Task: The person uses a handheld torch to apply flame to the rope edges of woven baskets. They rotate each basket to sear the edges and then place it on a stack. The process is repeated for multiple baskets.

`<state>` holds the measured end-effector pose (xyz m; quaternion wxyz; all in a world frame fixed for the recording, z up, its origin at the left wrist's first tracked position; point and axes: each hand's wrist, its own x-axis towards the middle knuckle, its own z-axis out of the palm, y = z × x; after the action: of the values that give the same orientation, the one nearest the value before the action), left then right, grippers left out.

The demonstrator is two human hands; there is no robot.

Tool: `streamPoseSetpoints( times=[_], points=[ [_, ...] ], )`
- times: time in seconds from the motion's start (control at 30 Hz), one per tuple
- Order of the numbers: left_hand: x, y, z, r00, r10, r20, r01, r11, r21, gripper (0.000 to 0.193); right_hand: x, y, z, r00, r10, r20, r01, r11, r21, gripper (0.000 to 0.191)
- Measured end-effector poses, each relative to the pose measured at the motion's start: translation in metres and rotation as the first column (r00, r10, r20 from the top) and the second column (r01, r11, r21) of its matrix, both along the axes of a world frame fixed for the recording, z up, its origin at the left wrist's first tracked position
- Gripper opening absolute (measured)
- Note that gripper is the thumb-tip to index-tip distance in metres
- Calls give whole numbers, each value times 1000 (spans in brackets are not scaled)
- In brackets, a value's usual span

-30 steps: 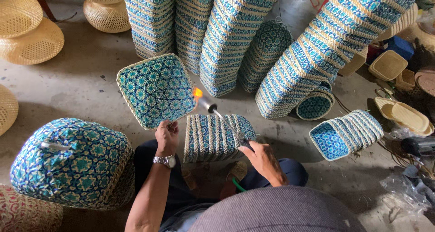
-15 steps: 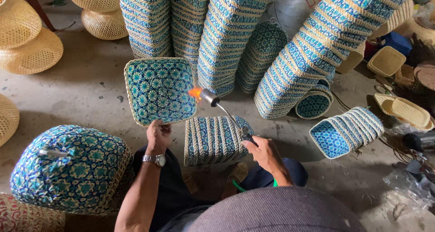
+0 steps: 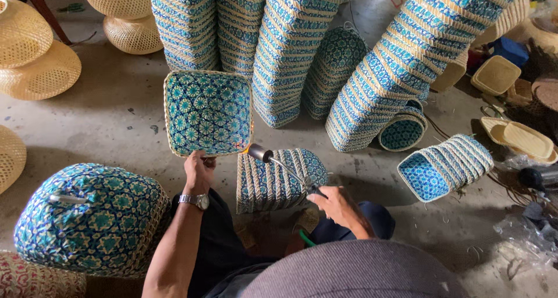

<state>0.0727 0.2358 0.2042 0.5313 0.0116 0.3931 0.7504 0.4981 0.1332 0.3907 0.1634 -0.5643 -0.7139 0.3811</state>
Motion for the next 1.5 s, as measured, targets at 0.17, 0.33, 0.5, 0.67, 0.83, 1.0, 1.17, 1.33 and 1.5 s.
streamPoseSetpoints(
  times=[0.17, 0.33, 0.5, 0.67, 0.83, 1.0, 1.17, 1.33, 1.5],
  points=[
    [-3, 2, 2, 1000, -5, -30, 4, 1000, -4, 19, 5, 18, 3, 992, -106, -65, 106, 994, 5, 41],
    [-3, -6, 27, 995, -23, -98, 17, 998, -68, 9, 10, 26, 14, 994, -60, -87, 62, 998, 28, 44],
    [-6, -13, 47, 976, -126, -179, 100, 984, -147, 19, 15, 31, 9, 976, -166, -138, 163, 986, -29, 43],
    [-14, -8, 50, 968, -175, -180, 148, 977, -151, 20, 24, 35, -11, 973, -130, -190, 128, 992, -21, 44],
    [-18, -7, 55, 945, -216, -246, 183, 972, -150, 20, 34, 34, -26, 946, -100, -308, 85, 995, -60, 43],
    [-24, -5, 64, 915, -247, -319, 173, 954, -243, 19, 40, 34, -28, 929, -202, -310, 175, 978, -112, 42],
    [-36, -1, 72, 863, -301, -406, 167, 928, -334, 16, 55, 34, -26, 938, -179, -298, 136, 978, -158, 41],
    [-54, 1, 78, 774, -318, -547, 190, 941, -279, 12, 66, 34, -29, 896, -226, -382, 144, 962, -231, 39],
    [-66, 9, 87, 653, -271, -707, 177, 962, -206, 13, 71, 35, -29, 895, -244, -372, 116, 935, -335, 37]
  ],
)
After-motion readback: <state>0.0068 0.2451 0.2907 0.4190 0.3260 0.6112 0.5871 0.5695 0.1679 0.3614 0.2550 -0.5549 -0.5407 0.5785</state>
